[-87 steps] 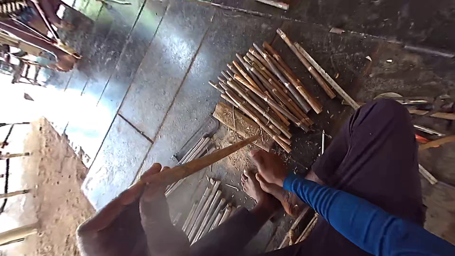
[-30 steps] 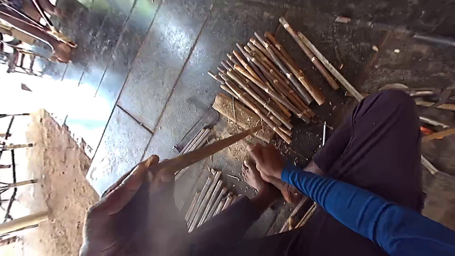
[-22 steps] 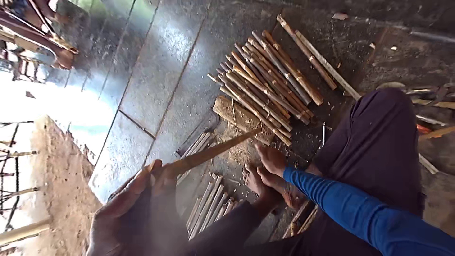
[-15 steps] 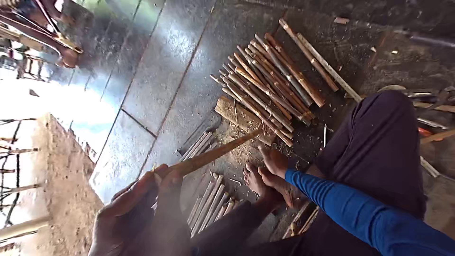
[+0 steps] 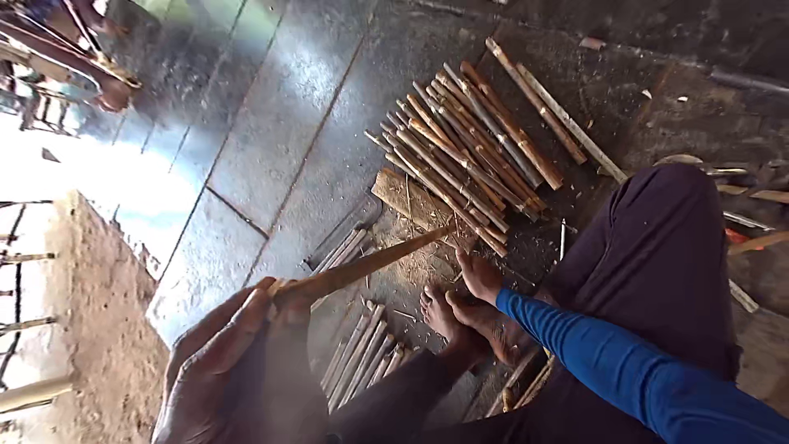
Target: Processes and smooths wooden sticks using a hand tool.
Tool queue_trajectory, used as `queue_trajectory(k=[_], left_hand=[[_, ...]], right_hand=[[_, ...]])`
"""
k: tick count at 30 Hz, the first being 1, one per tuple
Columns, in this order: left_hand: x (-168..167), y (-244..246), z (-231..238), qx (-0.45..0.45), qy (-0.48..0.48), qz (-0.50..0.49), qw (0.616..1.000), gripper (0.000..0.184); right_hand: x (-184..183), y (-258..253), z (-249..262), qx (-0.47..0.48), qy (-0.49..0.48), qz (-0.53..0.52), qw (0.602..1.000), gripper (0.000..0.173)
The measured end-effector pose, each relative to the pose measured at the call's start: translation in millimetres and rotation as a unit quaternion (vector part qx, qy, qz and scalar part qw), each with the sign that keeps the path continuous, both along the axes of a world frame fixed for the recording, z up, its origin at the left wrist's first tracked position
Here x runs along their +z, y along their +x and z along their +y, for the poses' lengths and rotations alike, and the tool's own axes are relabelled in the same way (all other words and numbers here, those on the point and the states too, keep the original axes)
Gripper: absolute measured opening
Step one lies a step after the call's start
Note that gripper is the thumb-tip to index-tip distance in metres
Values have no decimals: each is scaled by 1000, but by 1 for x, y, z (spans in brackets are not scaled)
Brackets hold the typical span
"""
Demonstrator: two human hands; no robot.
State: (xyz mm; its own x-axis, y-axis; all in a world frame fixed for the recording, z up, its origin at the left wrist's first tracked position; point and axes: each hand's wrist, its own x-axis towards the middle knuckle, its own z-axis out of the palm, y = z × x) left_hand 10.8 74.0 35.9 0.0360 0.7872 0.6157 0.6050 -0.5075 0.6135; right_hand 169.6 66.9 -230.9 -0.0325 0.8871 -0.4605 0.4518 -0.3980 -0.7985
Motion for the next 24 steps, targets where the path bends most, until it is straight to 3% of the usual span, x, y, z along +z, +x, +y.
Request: queue_trajectory(k=[1, 3, 7, 10, 13, 17, 20, 24], left_hand=[[2, 7, 2, 25, -1, 6, 1000, 15], [-3, -10, 2, -23, 6, 42, 999, 21], [-2, -19, 7, -56, -1, 10, 998, 22], [-4, -14, 4, -45, -12, -7, 999, 20], [-4, -14, 5, -44, 0, -13, 999, 22], [-7, -13, 1, -37, 0, -7, 999, 19], [-3, -9, 4, -42, 2, 3, 999, 18], [-5, -8, 1, -57, 5, 5, 998, 18]], right_hand=[[11, -1, 2, 11, 12, 3, 1000, 81], [23, -4, 4, 57, 84, -16, 995, 75], [8, -3, 3, -6, 13, 6, 1000, 82], [23, -5, 1, 51, 89, -6, 995, 75], [4, -6, -2, 5, 5, -17, 1000, 83], [34, -5, -5, 71, 55, -2, 996, 73], [6, -3, -2, -9, -23, -4, 1000, 84], [28, -7, -9, 66, 63, -4, 996, 72]])
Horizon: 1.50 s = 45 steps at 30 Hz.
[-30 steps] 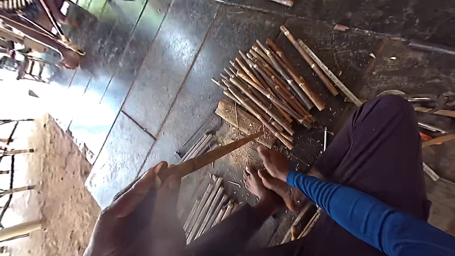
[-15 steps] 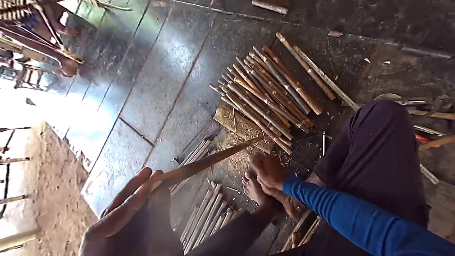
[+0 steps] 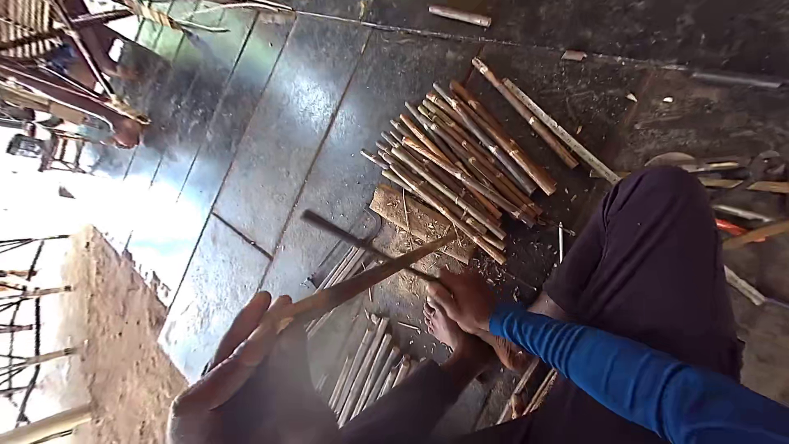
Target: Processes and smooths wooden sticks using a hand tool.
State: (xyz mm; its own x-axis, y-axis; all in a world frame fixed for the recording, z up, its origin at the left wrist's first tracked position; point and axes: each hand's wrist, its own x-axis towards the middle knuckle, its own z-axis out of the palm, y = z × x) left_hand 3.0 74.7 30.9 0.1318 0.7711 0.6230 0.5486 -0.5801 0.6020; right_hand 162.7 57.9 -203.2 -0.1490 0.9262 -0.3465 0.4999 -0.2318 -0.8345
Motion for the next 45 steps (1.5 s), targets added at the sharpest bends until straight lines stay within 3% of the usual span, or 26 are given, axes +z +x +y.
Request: queue_trajectory(k=[3, 7, 9, 13, 15, 17, 20, 23, 27, 30, 32, 34, 36, 38, 41, 43, 45], left_hand=[[2, 0, 7, -1, 2, -11, 1000, 19], [0, 1, -2, 13, -17, -16, 1000, 21], [1, 4, 0, 17, -14, -16, 1000, 21], [-3, 7, -3, 26, -17, 0, 1000, 23], [-1, 7, -8, 32, -21, 17, 999, 29], [-3, 3, 1, 21, 8, 11, 1000, 25], [-13, -3, -3, 43, 64, 72, 994, 16], [-16, -4, -3, 96, 159, 173, 967, 11], [-26, 0, -8, 108, 189, 182, 959, 17], [-25, -4, -5, 87, 216, 184, 955, 22], [-26, -6, -4, 81, 208, 203, 953, 23], [-33, 0, -13, 84, 164, 241, 953, 11], [-42, 4, -20, 71, 106, 258, 958, 7], [-42, 7, -8, 73, 129, 268, 952, 10], [-37, 6, -10, 91, 142, 240, 956, 25], [-24, 4, -17, 114, 140, 215, 960, 32], [-13, 13, -14, 136, 121, 157, 971, 23]], right_hand=[[-24, 3, 5, -73, -57, -4, 996, 82], [0, 2, 3, -9, -48, -21, 999, 76], [-21, 6, 8, -77, -109, -19, 991, 84], [-10, 5, 12, -37, 24, -19, 999, 74], [-21, 2, 2, -60, -43, -5, 997, 80], [-22, 10, 12, -82, -62, 0, 995, 83], [1, 7, 10, -6, 2, -9, 1000, 73], [-23, 7, 9, -78, -85, 4, 993, 84], [9, 8, 8, -17, -1, 10, 1000, 70], [-19, 6, 7, -86, -42, 13, 995, 78], [-9, 10, 16, -87, -22, 16, 996, 81], [-6, 12, 11, -47, 32, -16, 998, 77], [-20, 14, 0, -54, -59, -9, 997, 82], [-25, 20, 11, -77, -77, -1, 994, 85], [-4, 14, 7, -22, 24, 6, 999, 77], [-19, 10, -6, -49, -31, 24, 998, 81], [-22, 16, 4, -67, -56, 9, 996, 84]])
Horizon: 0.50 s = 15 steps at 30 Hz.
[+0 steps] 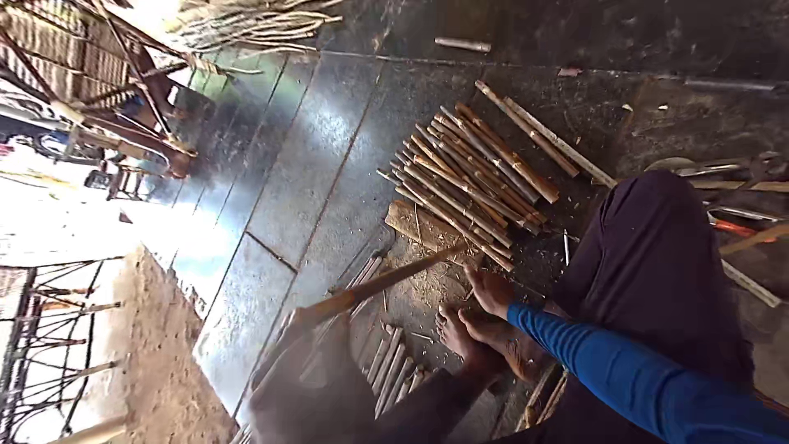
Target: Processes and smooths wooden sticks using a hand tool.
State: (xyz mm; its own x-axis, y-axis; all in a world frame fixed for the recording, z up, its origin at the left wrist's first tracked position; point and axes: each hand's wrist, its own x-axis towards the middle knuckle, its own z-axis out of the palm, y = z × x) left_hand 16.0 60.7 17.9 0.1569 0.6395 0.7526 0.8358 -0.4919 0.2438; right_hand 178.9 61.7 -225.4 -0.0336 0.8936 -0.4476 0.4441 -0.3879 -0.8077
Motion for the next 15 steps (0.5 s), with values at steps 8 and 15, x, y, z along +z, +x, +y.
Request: queue_trajectory(k=[8, 15], left_hand=[[-4, 21, -7, -73, -55, -188, 978, 15], [3, 4, 3, -96, -12, -152, 984, 14]], right_hand=[[7, -1, 3, -6, 10, -11, 1000, 82], [13, -3, 3, -15, 37, -10, 999, 77]])
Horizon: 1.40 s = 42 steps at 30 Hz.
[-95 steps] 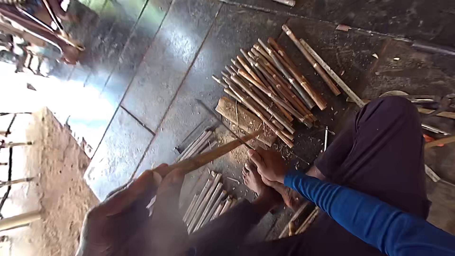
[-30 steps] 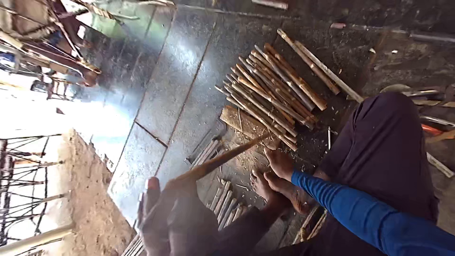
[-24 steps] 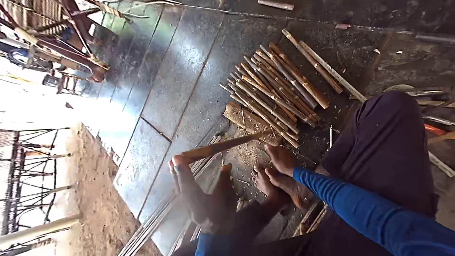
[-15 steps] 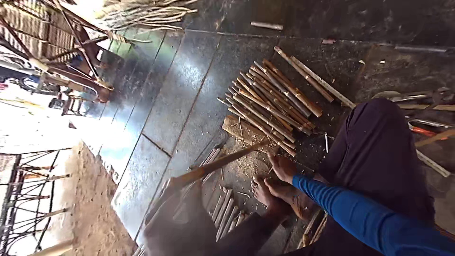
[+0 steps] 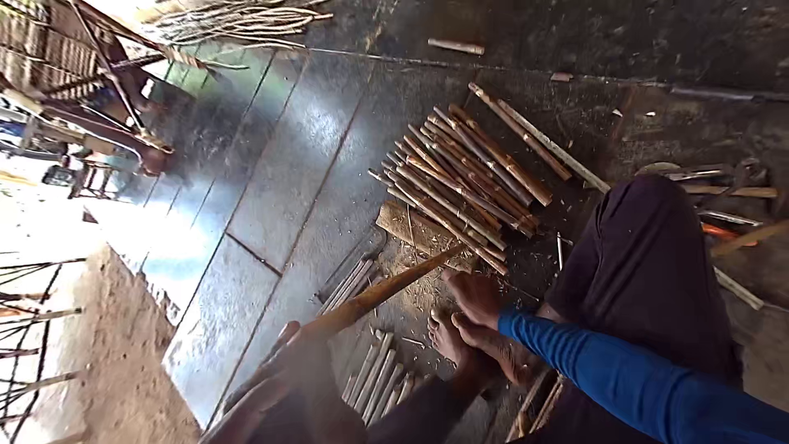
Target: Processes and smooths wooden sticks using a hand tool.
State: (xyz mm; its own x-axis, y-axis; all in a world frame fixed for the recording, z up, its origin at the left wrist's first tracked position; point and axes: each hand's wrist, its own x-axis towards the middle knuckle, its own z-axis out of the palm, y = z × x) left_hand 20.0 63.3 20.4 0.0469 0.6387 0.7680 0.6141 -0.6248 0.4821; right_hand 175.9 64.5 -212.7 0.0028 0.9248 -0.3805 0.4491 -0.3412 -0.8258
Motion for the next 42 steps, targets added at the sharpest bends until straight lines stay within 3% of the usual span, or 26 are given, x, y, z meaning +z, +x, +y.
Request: queue_trajectory(k=[2, 5, 8, 12, 15, 18, 20, 22, 25, 29, 31, 33, 36, 39, 40, 42], left_hand=[[-2, 1, -6, 6, -8, 19, 1000, 13], [-4, -4, -1, -17, -8, -9, 1000, 11], [-6, 0, -1, -12, -22, -27, 999, 13], [-6, -7, 1, -63, -26, -36, 997, 23], [-8, -8, 1, -79, -31, -29, 996, 21], [-6, -8, -2, -94, -33, -35, 994, 19], [-5, -7, 2, -97, -30, -46, 994, 21], [-9, -8, -1, -84, -34, -34, 995, 24], [-9, -6, -7, -38, -37, -11, 999, 22], [-8, -5, -6, 27, -35, -5, 999, 18], [-5, -9, -8, 51, -25, 16, 998, 17], [-2, -8, -1, 58, -27, 21, 998, 17], [-10, -10, -4, 44, -46, 16, 998, 19], [-18, -9, 4, -1, -56, -39, 998, 26], [-15, -12, 4, 4, -50, -47, 998, 26], [2, -22, -3, 23, -23, -78, 996, 25]], right_hand=[[0, -5, -7, 24, 49, 0, 999, 73], [-14, 0, -6, -32, -40, 21, 998, 81], [7, -1, -4, 23, 44, 18, 999, 72], [-19, 1, -9, -34, -38, 23, 998, 82], [1, 1, -4, 25, 51, -10, 998, 73], [-22, 2, -11, -31, -33, 3, 999, 79], [-18, 8, -3, -31, -28, -2, 999, 79], [-10, 8, -2, 10, 47, -31, 998, 75], [-26, 10, -14, -16, -33, -14, 999, 84], [-3, 10, -9, 47, 24, -14, 999, 76], [-19, 7, -19, 22, -34, -2, 999, 84], [-22, 14, -10, 2, -49, -13, 999, 84], [-9, 13, -14, 51, -14, -44, 998, 76], [-47, 24, -8, -12, -136, -4, 991, 77], [-61, 23, -6, -24, -141, -3, 990, 79], [-53, 22, 3, -12, -93, 27, 995, 82]])
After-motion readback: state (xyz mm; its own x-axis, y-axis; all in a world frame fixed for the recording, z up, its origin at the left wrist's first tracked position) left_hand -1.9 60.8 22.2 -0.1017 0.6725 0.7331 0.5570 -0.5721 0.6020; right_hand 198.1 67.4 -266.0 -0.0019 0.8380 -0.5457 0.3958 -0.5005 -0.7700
